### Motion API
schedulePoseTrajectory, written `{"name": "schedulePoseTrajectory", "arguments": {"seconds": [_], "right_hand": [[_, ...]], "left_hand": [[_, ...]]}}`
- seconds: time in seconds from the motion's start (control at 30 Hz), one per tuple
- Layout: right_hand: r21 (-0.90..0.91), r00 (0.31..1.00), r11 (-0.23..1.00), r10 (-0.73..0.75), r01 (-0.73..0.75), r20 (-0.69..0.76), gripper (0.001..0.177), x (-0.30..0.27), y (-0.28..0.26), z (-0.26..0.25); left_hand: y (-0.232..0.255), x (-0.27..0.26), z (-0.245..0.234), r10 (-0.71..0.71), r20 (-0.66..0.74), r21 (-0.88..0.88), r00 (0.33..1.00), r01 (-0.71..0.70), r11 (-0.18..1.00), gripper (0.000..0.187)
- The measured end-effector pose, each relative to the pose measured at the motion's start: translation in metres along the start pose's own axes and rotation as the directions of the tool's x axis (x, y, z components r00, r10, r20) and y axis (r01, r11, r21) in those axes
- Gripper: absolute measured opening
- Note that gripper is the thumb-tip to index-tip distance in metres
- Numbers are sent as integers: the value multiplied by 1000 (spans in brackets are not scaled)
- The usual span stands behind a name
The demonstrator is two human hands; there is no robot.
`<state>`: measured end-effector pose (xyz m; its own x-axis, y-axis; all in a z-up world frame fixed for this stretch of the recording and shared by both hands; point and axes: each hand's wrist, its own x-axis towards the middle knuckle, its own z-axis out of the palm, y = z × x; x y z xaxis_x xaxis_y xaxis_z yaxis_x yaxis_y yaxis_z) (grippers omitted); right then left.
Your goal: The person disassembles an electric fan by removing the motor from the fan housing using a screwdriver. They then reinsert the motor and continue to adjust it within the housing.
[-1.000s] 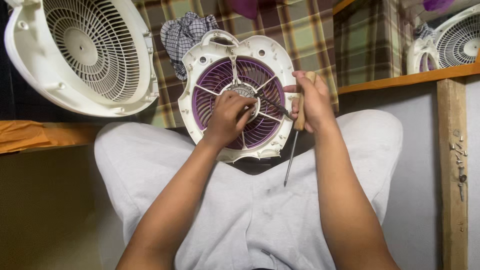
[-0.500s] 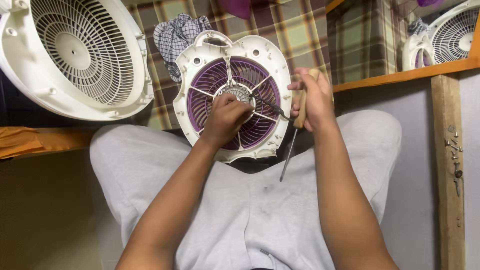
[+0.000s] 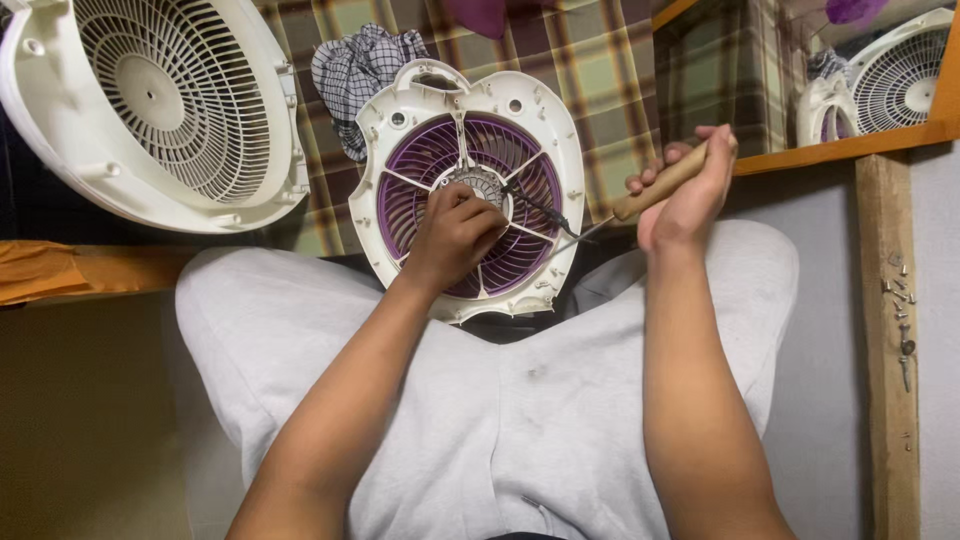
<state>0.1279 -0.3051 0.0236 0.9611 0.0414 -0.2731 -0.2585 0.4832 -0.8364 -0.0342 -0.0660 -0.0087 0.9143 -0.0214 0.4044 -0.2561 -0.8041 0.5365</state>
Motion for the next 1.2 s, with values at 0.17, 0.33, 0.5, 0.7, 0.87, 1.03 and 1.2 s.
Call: {"name": "schedulePoseTrajectory", "arguments": {"seconds": [0.17, 0.33, 0.5, 0.7, 0.87, 1.03, 1.2], "right_hand": [[106, 972, 974, -212, 202, 98, 33, -15, 2, 6], [138, 908, 930, -364, 341, 206, 33, -36, 6, 22], [103, 852, 903, -427, 417, 302, 31, -48, 13, 38], [51, 819, 898, -420, 436, 392, 32, -57, 20, 47], [52, 799, 886, -438, 460, 412, 35, -59, 20, 52], [62, 798, 893, -427, 445, 426, 35, -63, 19, 53], [53, 772, 870, -461, 490, 438, 34, -62, 21, 56]], "left_hand": [[-4, -2, 1, -34, 75, -26, 997, 36, 999, 42], [-10, -4, -1, -180, 119, 97, 977, 169, 981, 94], [-24, -9, -1, -323, 191, 119, 927, 305, 945, 118], [-31, -16, 6, -377, 275, 31, 884, 384, 923, 109], [-27, -14, 2, -411, 278, 10, 868, 425, 905, 105], [-24, -11, -2, -422, 273, -1, 864, 439, 898, 109], [-25, -12, 1, -442, 283, 24, 851, 455, 890, 111]]}}
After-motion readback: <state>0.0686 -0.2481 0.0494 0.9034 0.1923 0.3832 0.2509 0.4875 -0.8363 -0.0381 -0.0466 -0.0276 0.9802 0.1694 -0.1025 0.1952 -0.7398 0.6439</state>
